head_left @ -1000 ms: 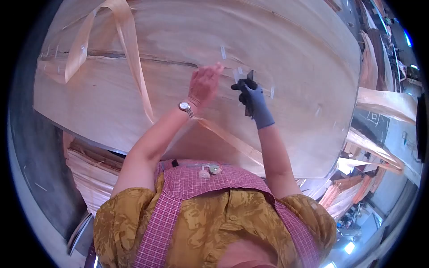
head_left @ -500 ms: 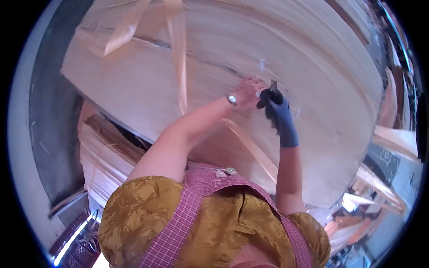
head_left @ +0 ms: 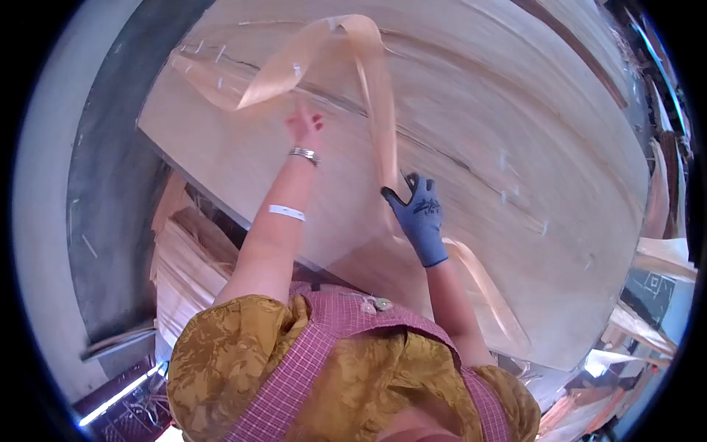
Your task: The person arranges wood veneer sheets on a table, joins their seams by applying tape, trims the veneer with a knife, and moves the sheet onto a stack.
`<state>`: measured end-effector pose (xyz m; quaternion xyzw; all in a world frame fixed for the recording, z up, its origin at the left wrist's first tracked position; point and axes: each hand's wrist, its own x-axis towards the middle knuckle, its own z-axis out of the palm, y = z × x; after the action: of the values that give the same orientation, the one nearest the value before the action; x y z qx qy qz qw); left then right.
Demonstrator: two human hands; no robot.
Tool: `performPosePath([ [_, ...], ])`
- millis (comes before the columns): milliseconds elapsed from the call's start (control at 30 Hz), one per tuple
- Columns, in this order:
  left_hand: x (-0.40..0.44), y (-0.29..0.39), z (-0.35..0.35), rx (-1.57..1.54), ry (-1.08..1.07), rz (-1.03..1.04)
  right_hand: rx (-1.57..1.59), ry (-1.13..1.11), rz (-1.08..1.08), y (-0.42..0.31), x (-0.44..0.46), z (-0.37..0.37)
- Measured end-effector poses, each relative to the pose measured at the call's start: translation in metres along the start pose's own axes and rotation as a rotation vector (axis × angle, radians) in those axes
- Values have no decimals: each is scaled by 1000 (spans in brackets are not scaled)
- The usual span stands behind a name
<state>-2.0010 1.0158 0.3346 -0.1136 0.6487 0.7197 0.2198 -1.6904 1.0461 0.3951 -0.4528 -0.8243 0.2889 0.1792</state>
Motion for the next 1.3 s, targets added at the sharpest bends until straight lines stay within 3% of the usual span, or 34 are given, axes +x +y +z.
performPosePath([
  [67, 44, 52, -36, -145, 95, -120, 44, -126, 68, 3, 9, 30],
  [133, 98, 92, -69, -224, 13, -193, -146, -52, -7, 20, 12, 37],
  [200, 134, 102, -95, -205, -50, -244, -152, 116, -2, 26, 10, -4],
  [267, 173, 111, -108, -111, -106, -231, -363, 238, -20, 56, 14, -48],
  [300, 185, 116, -108, -136, -75, -210, -529, 254, 64, 69, 16, -74],
  [367, 199, 118, -103, -174, -8, -177, -555, 372, 185, 96, 13, -126],
  [400, 207, 123, -108, -243, -83, -167, -634, 430, 240, 109, 12, -145],
  [433, 207, 128, -105, -311, -163, -154, -521, 586, 242, 151, 7, -167],
  [467, 207, 129, -100, -379, -243, -140, -504, 508, 514, 145, 8, -196],
  [533, 193, 124, -88, -389, -377, -199, -567, 589, 546, 200, -4, -242],
  [567, 180, 119, -81, -390, -442, -226, -542, 668, 698, 202, -8, -259],
  [633, 173, 99, -70, -342, -379, -321, -537, 766, 653, 235, -25, -292],
  [700, 179, 59, -53, -318, -351, -393, -373, 942, 467, 271, -44, -311],
  [733, 186, 45, -51, -321, -447, -403, -301, 1025, 376, 292, -62, -321],
  [800, 189, 37, -33, -281, -351, -351, -774, 604, 430, 365, -110, -333],
  [900, 191, 31, -20, -188, -340, -335, -1295, -261, 605, 323, -146, -318],
  [967, 188, 34, -17, -180, -366, -324, -698, 366, 866, 303, -137, -285],
  [1000, 193, 31, -21, -171, -382, -337, -756, 470, 781, 255, -107, -263],
  [1033, 197, 32, -25, -161, -397, -350, -446, 636, 426, 291, -103, -244],
  [1067, 205, 33, -27, -157, -412, -359, -633, 529, 430, 265, -72, -230],
  [1167, 221, 30, -39, -130, -375, -329, -337, 467, 207, 176, 10, -166],
  [1200, 221, 33, -40, -104, -383, -324, -203, 413, 259, 158, 30, -149],
  [1267, 218, 38, -38, -66, -396, -307, -362, 274, 199, 127, 62, -133],
  [1300, 216, 42, -35, -67, -371, -310, -372, 208, 272, 127, 71, -127],
])
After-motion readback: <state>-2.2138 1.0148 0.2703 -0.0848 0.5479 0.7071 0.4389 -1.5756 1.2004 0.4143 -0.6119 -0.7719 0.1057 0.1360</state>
